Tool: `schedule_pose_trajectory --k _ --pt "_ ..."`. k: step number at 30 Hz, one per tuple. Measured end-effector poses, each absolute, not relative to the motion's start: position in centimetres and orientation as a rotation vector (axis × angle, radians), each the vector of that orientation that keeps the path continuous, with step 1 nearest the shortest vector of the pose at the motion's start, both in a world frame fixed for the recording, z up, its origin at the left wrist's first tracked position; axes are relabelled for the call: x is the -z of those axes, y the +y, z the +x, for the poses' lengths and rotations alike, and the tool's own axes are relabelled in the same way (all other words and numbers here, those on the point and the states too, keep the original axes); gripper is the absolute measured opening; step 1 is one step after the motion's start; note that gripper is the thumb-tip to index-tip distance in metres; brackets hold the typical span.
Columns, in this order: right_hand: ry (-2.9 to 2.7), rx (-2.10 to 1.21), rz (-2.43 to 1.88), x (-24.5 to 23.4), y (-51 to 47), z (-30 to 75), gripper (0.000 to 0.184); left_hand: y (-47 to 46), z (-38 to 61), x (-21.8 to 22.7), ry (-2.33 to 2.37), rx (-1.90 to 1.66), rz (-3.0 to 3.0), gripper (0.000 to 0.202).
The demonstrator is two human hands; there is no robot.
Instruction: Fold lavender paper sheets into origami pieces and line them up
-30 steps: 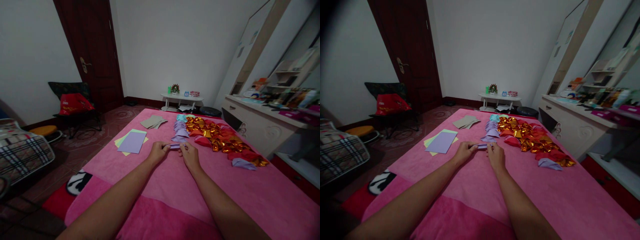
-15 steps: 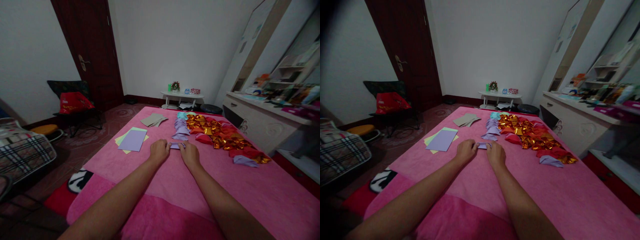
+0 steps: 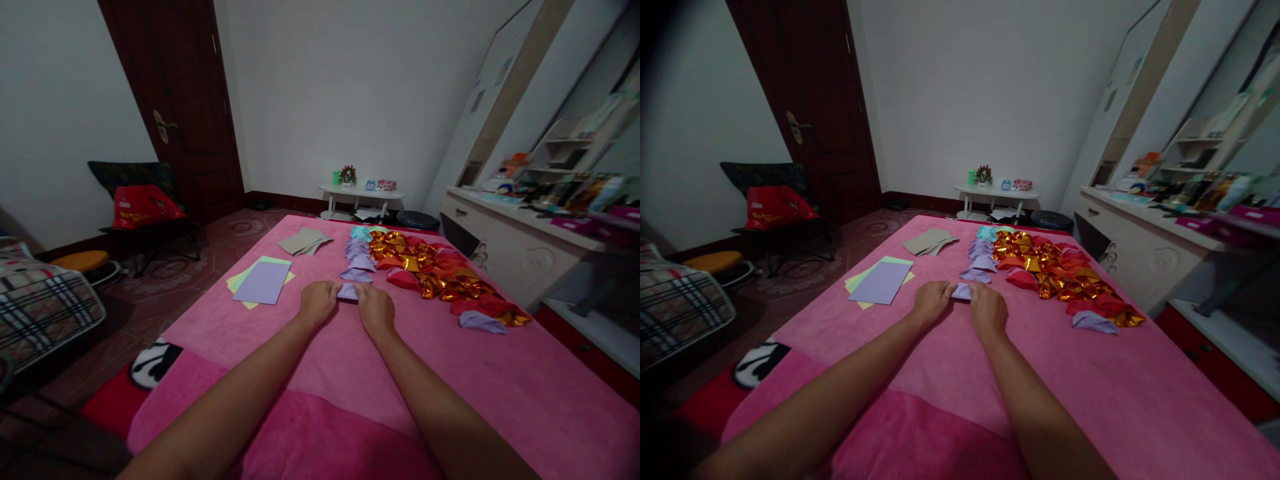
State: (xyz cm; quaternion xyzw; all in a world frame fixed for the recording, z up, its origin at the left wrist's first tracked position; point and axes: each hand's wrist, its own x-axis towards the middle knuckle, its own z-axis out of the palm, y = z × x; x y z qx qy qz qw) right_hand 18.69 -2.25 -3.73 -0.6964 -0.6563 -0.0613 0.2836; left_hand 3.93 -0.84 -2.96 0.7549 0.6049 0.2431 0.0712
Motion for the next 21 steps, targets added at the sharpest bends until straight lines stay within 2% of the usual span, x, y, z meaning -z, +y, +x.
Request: schedule_pose_trajectory --k 15,21 --pt "-1.748 0.032 -1.639 3.94 -1.87 19.19 0.035 -0.44 3.41 3.27 1.740 -0.762 2.162 0.047" --pt "-1.732 -0.009 -1.579 4.48 -1.48 19.69 0.035 -0.44 3.22 3.18 1.710 -0.819 2.104 0.060"
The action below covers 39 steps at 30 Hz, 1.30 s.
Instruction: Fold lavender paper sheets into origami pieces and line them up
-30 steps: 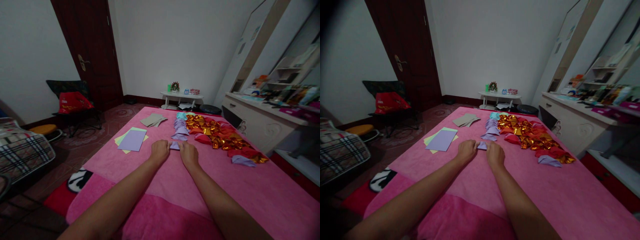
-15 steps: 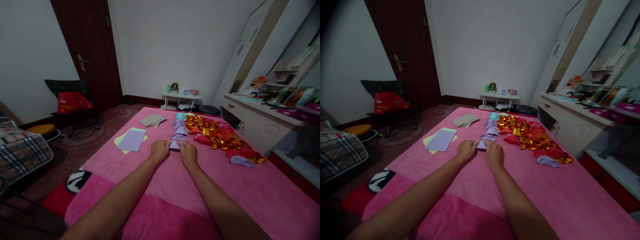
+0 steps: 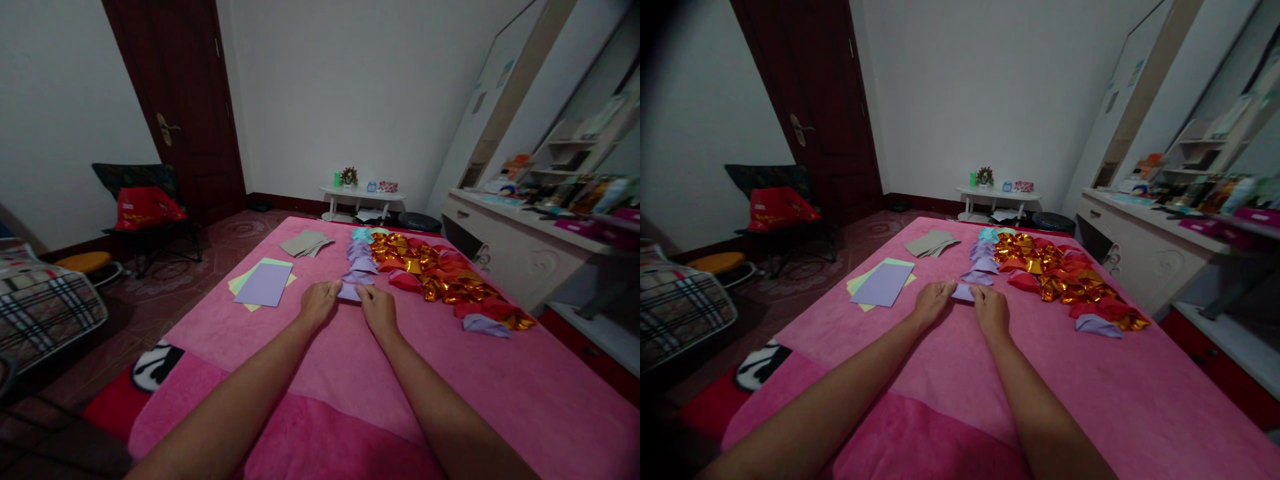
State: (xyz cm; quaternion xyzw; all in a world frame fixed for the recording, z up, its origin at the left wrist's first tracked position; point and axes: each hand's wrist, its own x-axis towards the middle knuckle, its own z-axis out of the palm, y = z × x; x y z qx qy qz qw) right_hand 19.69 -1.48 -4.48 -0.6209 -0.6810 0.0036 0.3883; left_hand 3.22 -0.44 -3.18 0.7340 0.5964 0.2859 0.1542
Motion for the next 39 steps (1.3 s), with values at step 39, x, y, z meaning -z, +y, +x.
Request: schedule_pose_trajectory --k 39 --pt "-1.660 0.334 -1.621 2.9 0.3 20.9 0.024 2.5 5.3 3.4 1.693 -0.949 2.219 0.032"
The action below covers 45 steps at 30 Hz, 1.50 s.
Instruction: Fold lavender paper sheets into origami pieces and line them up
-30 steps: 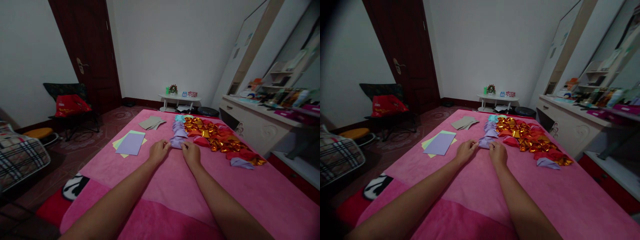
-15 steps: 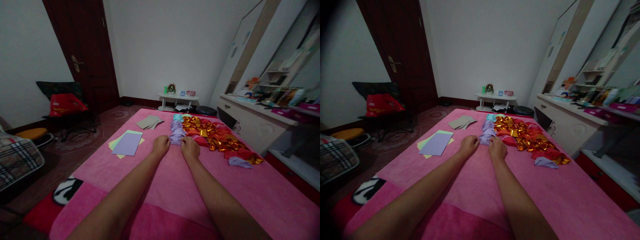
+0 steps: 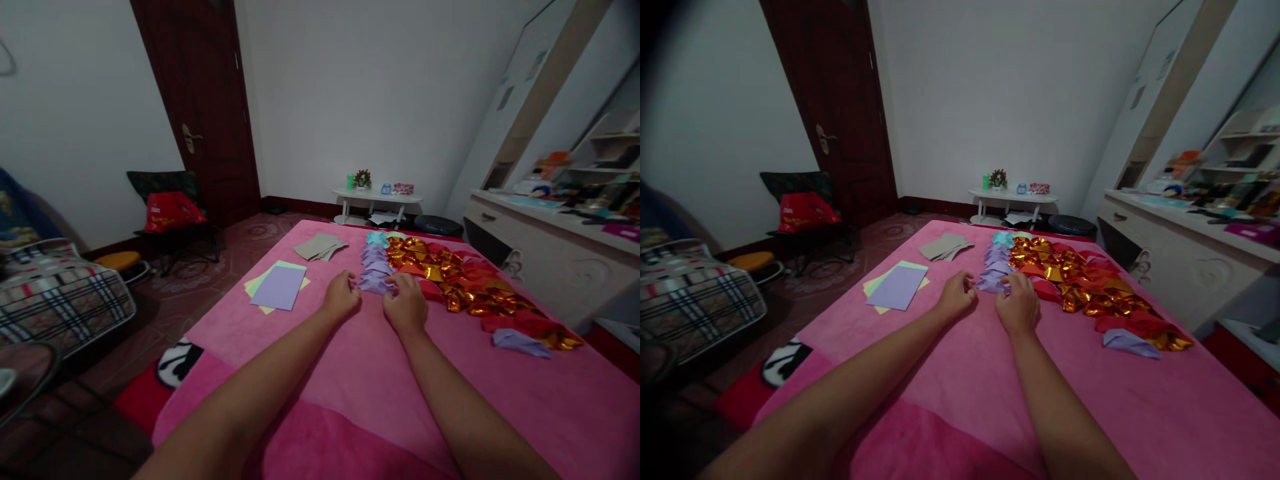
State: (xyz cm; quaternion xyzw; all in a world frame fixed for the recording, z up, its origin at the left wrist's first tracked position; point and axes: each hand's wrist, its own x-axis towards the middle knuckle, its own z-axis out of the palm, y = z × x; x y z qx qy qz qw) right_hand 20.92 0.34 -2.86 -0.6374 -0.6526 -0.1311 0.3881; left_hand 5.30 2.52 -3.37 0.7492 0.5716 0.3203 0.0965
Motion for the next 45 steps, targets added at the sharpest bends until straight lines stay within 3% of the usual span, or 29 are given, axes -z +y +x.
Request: schedule_pose_trajectory --k 6,10,12,28,45 --pt "-1.753 0.357 -1.390 3.3 0.8 21.1 0.025 -0.5 -1.1 0.9 1.823 -0.882 2.304 0.028" --pt "-1.764 0.339 -1.380 3.6 1.2 20.9 0.024 -1.4 -6.4 -0.4 2.266 -0.365 2.245 0.057" --pt "-1.784 0.331 -1.371 3.6 1.2 20.8 0.024 -1.5 -7.8 -0.5 2.357 -0.192 2.203 0.062" --pt "-1.809 0.285 -1.338 3.5 0.8 20.6 0.024 0.6 -9.3 -2.0 2.210 -0.114 2.171 0.026" --pt "-1.820 0.240 -1.301 3.6 0.8 20.7 0.021 0.7 -10.7 -3.0 2.129 -0.171 2.101 0.018"
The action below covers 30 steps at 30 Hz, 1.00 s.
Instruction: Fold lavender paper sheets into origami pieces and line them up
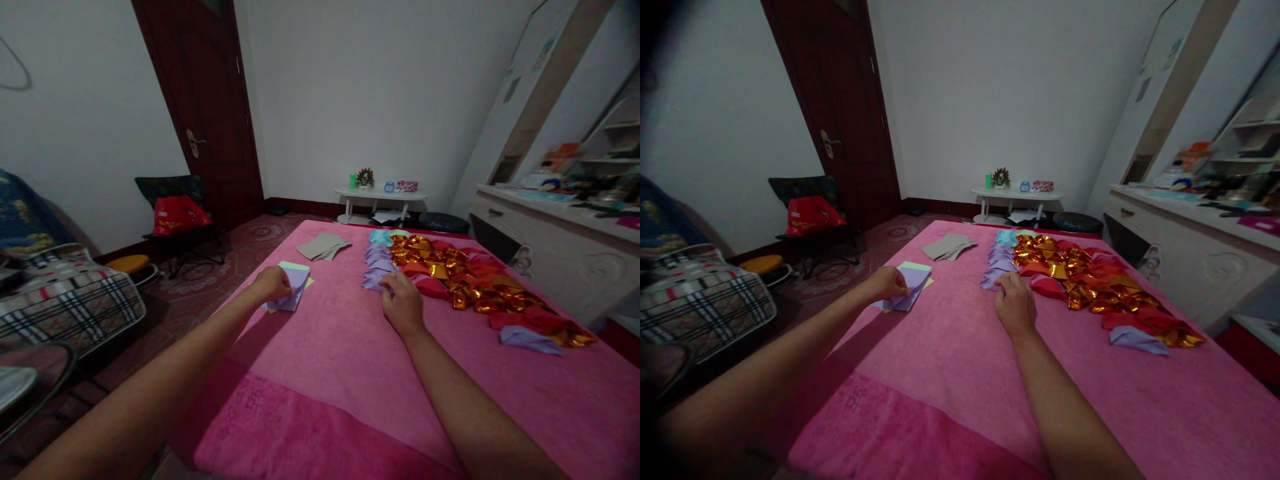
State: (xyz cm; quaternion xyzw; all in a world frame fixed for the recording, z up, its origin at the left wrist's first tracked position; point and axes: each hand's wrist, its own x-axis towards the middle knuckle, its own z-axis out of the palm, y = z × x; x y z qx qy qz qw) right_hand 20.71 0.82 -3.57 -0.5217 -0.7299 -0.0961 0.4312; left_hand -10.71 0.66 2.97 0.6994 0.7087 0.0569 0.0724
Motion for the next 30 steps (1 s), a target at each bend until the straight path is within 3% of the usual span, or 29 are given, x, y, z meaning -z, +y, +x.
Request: schedule_pose_trajectory --k 6,10,14,20,30 --pt "-1.880 0.213 -1.242 3.1 0.2 20.1 0.025 -1.4 -7.1 -3.1 2.103 -0.267 2.258 0.022" --pt "-2.041 0.048 -1.076 2.6 -1.3 19.1 0.046 -3.5 -3.0 -3.0 1.927 -0.345 2.401 0.023" --pt "-2.208 -0.128 -0.823 3.0 -2.6 19.0 0.030 -5.0 -0.4 -2.2 1.579 -0.530 2.441 0.028" --pt "-2.265 -0.215 -0.706 3.6 -4.8 21.9 0.027 -5.3 -0.9 0.9 1.045 -0.615 1.937 0.031" --pt "-2.197 -0.422 -0.907 2.8 -8.0 23.4 0.017 -6.1 -1.2 2.1 0.903 -0.560 1.987 0.030"
